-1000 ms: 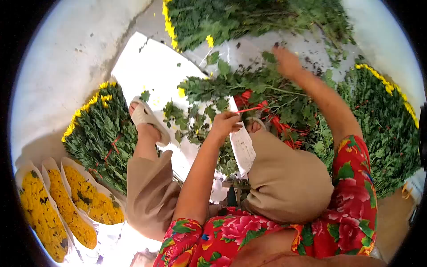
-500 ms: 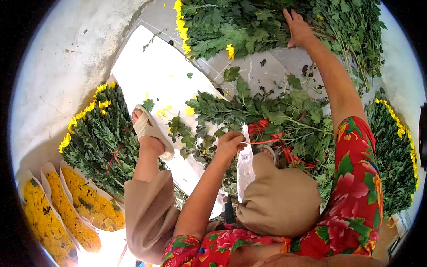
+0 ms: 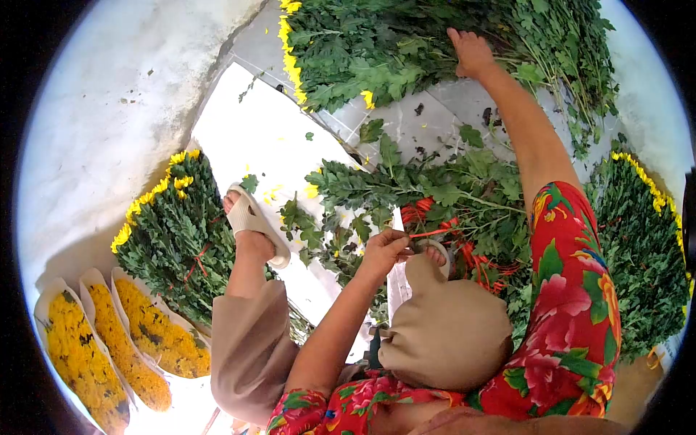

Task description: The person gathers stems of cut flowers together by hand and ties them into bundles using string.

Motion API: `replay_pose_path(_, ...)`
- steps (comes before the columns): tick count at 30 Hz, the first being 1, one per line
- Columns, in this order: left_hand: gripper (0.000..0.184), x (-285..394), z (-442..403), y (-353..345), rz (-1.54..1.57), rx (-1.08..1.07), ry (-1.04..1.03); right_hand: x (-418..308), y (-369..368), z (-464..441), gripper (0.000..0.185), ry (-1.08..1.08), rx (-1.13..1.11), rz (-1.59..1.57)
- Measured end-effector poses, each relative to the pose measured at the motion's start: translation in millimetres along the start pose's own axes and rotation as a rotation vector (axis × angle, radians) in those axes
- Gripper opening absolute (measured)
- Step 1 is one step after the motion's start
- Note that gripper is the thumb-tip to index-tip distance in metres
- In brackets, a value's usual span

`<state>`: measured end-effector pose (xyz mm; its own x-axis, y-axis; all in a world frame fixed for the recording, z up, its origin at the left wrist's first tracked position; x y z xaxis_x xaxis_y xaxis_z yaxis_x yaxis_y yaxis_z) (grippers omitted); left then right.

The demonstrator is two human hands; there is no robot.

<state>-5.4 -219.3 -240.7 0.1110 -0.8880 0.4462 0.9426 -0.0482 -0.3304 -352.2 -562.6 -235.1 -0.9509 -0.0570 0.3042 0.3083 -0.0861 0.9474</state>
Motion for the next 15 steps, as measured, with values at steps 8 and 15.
replay_pose_path(8, 0.028, 10, -6, -3, 0.013, 0.004, -0.066, -44, -8, 117, 0.095, 0.017, -0.014, -0.406)
replay_pose_path(15, 0.034, -5, -2, -14, 0.017, -0.006, -0.005, -30, 41, 288, 0.100, -0.415, -0.476, -0.655)
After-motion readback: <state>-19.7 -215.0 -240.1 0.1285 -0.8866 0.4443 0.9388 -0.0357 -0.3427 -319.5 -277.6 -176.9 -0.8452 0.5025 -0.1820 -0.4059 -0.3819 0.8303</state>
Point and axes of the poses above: each hand's wrist, its own z-axis away from the middle knuckle, its own y-axis out of the back of the hand, x = y × z, the point moved 5 cm from there along -z, towards the middle knuckle, and after that the axes turned 10 degrees about z, right-handed, at the moved point
